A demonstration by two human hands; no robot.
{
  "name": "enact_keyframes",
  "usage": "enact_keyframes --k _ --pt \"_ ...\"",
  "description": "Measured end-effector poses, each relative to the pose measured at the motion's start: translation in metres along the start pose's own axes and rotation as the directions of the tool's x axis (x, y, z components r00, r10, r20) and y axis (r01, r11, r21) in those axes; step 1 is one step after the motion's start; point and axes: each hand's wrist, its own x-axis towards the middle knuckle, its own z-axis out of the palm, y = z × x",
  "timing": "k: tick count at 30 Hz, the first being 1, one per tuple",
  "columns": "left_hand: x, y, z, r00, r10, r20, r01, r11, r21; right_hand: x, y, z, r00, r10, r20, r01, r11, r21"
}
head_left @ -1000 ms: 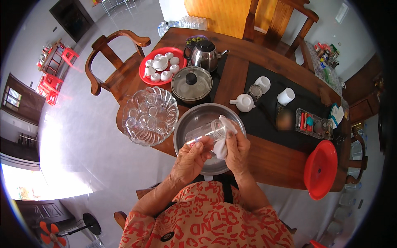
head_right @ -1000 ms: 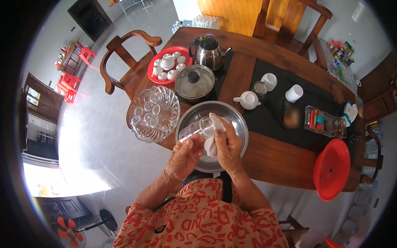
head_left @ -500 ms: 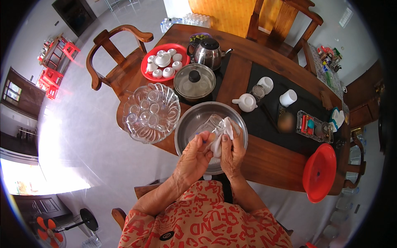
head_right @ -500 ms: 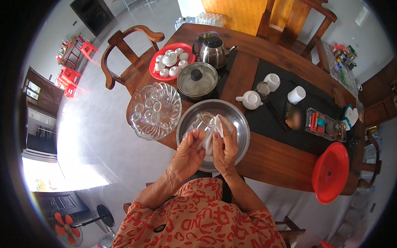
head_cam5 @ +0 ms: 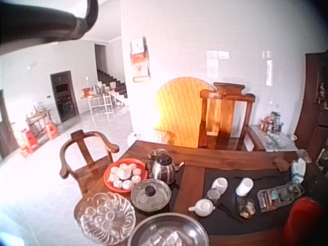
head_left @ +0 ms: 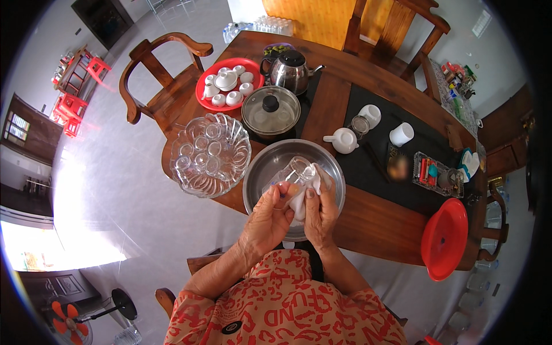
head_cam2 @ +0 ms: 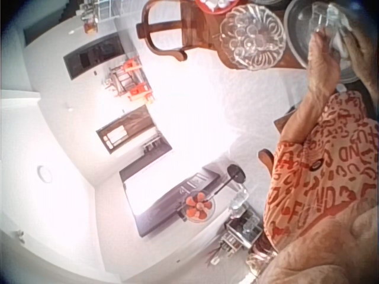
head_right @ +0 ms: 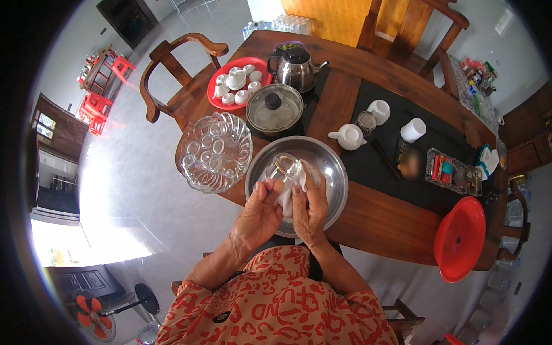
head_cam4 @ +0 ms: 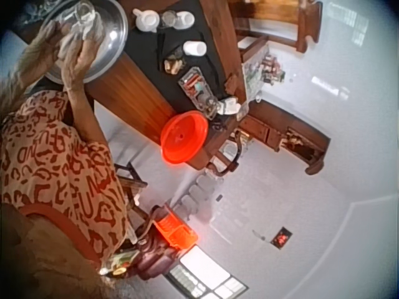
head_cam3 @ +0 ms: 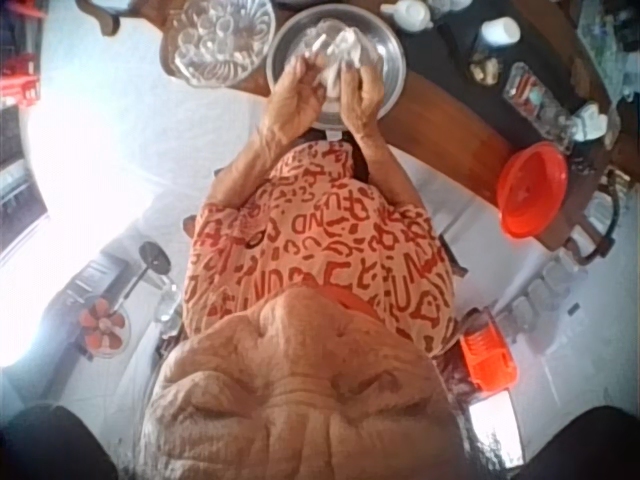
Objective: The person wipes several small clear glasses with a white cloth over a metal bowl. They handle the glasses one at a time, wiping the exterior and interior surfaces, and then place the cleaned glasses into a glass holder on the table.
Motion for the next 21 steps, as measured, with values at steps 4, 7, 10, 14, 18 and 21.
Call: enact_keyframes --k 4,7,10,14,18,21 --pt "0.003 0.0 0.002 0.999 0.039 -0.023 -0.039 0.999 0.018 0.002 -0.012 -0.004 0.964 -0.262 0.04 0.265 0.949 -0.169" --pt "0.003 0.0 -0.004 0.999 0.036 0.007 -0.036 0.999 0.015 0.004 -0.012 -0.011 0.971 -0.235 0.051 0.24 0.954 -0.179" --pt "0.002 0.0 -0.005 0.998 0.03 0.051 -0.032 0.998 0.048 0.014 -0.016 -0.02 0.997 -0.06 0.048 0.06 0.998 -0.011" --pt "0.0 0.001 -0.007 1.0 0.016 0.016 -0.017 0.997 0.073 0.022 -0.015 -0.03 0.989 0.032 0.144 -0.047 0.993 0.106" --pt "0.004 0.004 -0.018 0.999 0.031 0.021 -0.032 0.998 0.063 0.017 -0.015 -0.033 0.978 -0.054 0.201 0.045 0.998 0.05" --pt "0.003 0.005 -0.018 1.0 0.009 0.01 -0.009 0.998 0.063 0.018 -0.013 -0.037 0.963 -0.136 0.235 0.129 0.991 0.044"
